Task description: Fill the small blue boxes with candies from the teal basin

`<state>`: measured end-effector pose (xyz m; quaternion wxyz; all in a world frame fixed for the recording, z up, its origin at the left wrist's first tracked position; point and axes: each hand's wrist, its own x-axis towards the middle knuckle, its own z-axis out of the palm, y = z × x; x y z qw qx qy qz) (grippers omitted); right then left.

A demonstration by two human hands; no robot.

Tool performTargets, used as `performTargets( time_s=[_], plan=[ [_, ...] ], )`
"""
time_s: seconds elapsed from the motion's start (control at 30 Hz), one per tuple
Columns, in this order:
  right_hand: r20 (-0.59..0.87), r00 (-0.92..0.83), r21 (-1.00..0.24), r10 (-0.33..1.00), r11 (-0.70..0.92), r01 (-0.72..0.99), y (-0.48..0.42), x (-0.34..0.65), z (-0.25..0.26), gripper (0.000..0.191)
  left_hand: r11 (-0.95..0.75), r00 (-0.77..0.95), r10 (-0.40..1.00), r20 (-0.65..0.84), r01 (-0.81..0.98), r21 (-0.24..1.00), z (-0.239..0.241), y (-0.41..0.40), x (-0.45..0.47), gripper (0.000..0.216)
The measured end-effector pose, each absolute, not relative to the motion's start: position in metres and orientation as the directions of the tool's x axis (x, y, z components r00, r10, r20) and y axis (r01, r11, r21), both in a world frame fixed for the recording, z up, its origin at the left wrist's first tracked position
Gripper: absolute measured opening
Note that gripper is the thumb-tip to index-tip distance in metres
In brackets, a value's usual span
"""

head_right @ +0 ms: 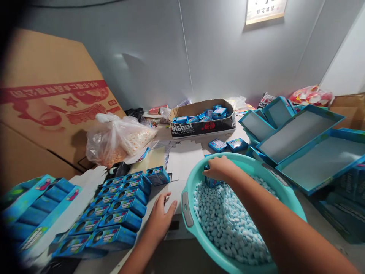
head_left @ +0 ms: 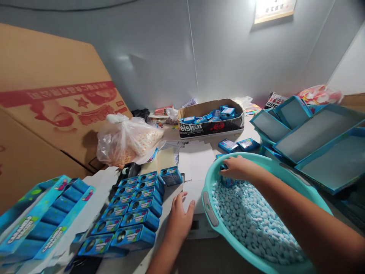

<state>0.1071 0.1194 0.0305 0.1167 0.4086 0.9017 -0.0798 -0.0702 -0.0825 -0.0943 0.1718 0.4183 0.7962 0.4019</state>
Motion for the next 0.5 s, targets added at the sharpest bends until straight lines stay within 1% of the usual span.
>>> performTargets(
  time_s=[0.07,0.13,0.17,0.3,0.33,0.4,0.43,0.5],
  plan=[
    [-0.260,-0.629,-0.034,0.732,0.645,0.764,0.116,0.105,0.029,0.052,0.340,-0.548,0.836,0.037,0.569,0.749,-0.086,-0.084,-0.068,0.042],
    [-0.237,-0.616,-0.014,0.752,0.631,0.776,0.113,0.103,0.027,0.052,0.356,-0.520,0.853,0.040,0.636,0.684,-0.070,-0.086,-0.069,0.038],
    [-0.228,-0.609,-0.005,0.760,0.624,0.781,0.112,0.102,0.026,0.053,0.366,-0.526,0.847,0.072,0.677,0.638,-0.058,-0.088,-0.071,0.036],
    [-0.230,-0.613,0.028,0.756,0.634,0.772,0.114,0.101,0.020,0.053,0.392,-0.569,0.758,0.318,0.787,0.476,0.003,-0.105,-0.100,0.036],
    [-0.237,-0.617,0.037,0.751,0.641,0.767,0.116,0.101,0.018,0.053,0.447,-0.603,0.730,0.320,0.777,0.443,0.018,-0.111,-0.112,0.038],
    [-0.249,-0.621,0.046,0.743,0.650,0.759,0.120,0.101,0.016,0.054,0.601,-0.709,0.646,0.283,0.701,0.384,0.042,-0.128,-0.140,0.042],
    [-0.254,-0.621,0.047,0.742,0.650,0.758,0.122,0.101,0.015,0.056,0.667,-0.745,0.615,0.257,0.666,0.333,0.050,-0.138,-0.155,0.046],
    [-0.263,-0.621,0.043,0.739,0.652,0.757,0.125,0.101,0.013,0.057,0.786,-0.808,0.560,0.183,0.588,0.194,0.055,-0.160,-0.186,0.052]
  ],
)
